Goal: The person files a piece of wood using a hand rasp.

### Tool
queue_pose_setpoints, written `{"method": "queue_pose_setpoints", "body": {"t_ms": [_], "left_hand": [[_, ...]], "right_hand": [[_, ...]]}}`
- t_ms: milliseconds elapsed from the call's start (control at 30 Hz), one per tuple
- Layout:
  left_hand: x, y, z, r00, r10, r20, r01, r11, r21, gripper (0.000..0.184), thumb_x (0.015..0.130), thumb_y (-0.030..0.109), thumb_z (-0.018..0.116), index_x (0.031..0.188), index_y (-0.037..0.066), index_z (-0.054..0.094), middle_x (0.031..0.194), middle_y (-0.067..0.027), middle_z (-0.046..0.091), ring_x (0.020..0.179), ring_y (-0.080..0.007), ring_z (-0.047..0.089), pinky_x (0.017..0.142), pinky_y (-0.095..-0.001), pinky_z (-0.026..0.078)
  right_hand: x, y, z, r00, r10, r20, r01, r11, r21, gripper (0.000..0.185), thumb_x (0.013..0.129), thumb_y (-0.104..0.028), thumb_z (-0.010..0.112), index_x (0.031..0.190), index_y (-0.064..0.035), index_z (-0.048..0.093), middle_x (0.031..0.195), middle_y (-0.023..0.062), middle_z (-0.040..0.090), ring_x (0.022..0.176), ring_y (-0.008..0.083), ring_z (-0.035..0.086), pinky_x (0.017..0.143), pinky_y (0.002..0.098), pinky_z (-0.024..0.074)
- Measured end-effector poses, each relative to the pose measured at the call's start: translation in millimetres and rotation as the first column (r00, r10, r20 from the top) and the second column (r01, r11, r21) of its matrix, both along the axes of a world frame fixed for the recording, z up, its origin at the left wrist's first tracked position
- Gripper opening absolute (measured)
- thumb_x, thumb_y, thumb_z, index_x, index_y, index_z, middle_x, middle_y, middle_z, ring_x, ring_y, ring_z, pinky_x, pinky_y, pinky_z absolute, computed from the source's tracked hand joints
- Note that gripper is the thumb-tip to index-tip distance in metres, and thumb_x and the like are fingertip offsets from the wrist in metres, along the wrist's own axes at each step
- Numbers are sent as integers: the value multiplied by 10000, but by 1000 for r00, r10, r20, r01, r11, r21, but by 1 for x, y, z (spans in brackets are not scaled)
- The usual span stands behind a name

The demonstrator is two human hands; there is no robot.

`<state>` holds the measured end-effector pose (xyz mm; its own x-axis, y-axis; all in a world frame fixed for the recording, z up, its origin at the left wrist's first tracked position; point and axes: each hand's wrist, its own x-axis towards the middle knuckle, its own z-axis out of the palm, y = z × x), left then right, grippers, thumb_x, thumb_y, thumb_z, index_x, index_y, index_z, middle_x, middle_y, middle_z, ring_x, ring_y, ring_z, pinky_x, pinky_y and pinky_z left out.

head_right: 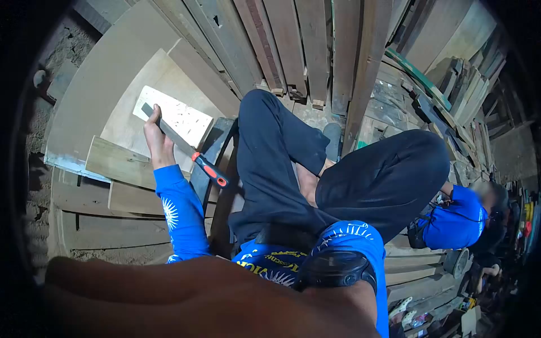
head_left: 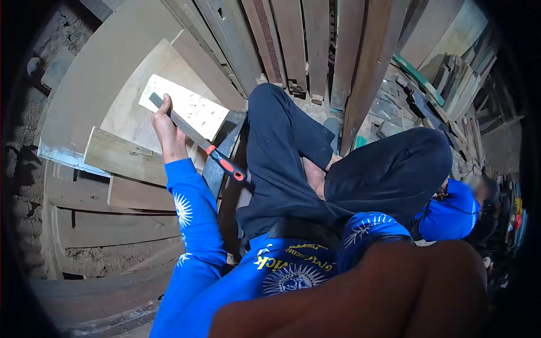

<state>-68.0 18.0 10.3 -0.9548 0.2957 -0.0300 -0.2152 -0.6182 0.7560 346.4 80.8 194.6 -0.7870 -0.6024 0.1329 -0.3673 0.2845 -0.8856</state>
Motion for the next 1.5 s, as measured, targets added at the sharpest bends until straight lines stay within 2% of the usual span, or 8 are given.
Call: {"method": "queue_pose_setpoints", "body": {"t_ms": [133, 300, 467, 700, 833, 867, 1367, 1500], "left_hand": [[-14, -1, -7, 999, 22, -42, -23, 999, -25, 328, 992, 122, 602, 1226, -103, 556, 1082, -162, 649, 977, -255, 675, 846, -385, 569], [-12, -1, -13, 999, -46, -4, 46, 999, 7, 327, 988, 109, 600, 1237, -98, 550, 1087, -160, 650, 966, -260, 678, 849, -392, 569], [-8, -1, -10, 999, -1, -47, 2, 1000, 17, 261, 976, 88, 603, 1180, -72, 576, 1040, -141, 657, 939, -250, 683, 821, -396, 579], [-6, 3, -7, 999, 35, -32, -35, 999, 12, 287, 983, 90, 592, 1204, -91, 568, 1069, -157, 650, 948, -260, 683, 824, -397, 581], [-12, -2, -10, 996, -81, -24, 81, 997, -20, 316, 985, 94, 590, 1229, -103, 552, 1104, -166, 642, 976, -263, 678, 846, -397, 576], [-7, 1, -7, 1000, -7, -22, 7, 1000, -8, 324, 987, 101, 591, 1230, -109, 547, 1100, -169, 643, 973, -268, 681, 854, -401, 576], [-1, 2, -2, 1000, -4, 0, 4, 1000, -2, 269, 987, 95, 596, 1190, -80, 581, 1048, -141, 657, 916, -233, 685, 805, -366, 577], [-21, 1, -22, 997, 53, -54, -53, 999, -2, 275, 982, 77, 591, 1216, -65, 565, 1054, -143, 650, 912, -255, 685, 811, -386, 586]], "right_hand": [[-1, -12, -7, 1000, 27, -16, -26, 997, 70, 379, 1035, -171, 407, 1290, 87, 519, 1063, 143, 585, 892, 253, 634, 740, 340, 536], [-7, -18, -12, 998, 50, -36, -50, 999, -10, 357, 1029, -167, 415, 1261, 82, 521, 1049, 144, 587, 881, 256, 633, 734, 344, 534], [-13, -17, -4, 997, 63, -49, -68, 992, -107, 335, 1022, -163, 424, 1233, 78, 523, 1034, 146, 590, 869, 260, 631, 728, 348, 531], [-21, -20, -4, 996, 65, -66, -76, 982, -172, 306, 1013, -157, 436, 1193, 73, 527, 1014, 147, 593, 854, 266, 628, 719, 353, 527], [-20, -25, -12, 997, 43, -71, -56, 980, -191, 289, 1008, -154, 443, 1170, 70, 529, 1002, 148, 595, 844, 269, 627, 714, 357, 525], [-20, -27, -12, 996, 42, -75, -57, 978, -201, 285, 1006, -153, 444, 1164, 69, 529, 1000, 148, 595, 842, 269, 626, 713, 357, 524], [-32, -23, -6, 994, 47, -94, -70, 961, -267, 227, 987, -140, 470, 1079, 57, 537, 956, 151, 602, 808, 281, 621, 695, 370, 516], [-34, -28, -9, 993, 61, -100, -87, 954, -287, 214, 981, -137, 477, 1056, 53, 539, 944, 152, 604, 799, 284, 619, 690, 373, 514]]}}
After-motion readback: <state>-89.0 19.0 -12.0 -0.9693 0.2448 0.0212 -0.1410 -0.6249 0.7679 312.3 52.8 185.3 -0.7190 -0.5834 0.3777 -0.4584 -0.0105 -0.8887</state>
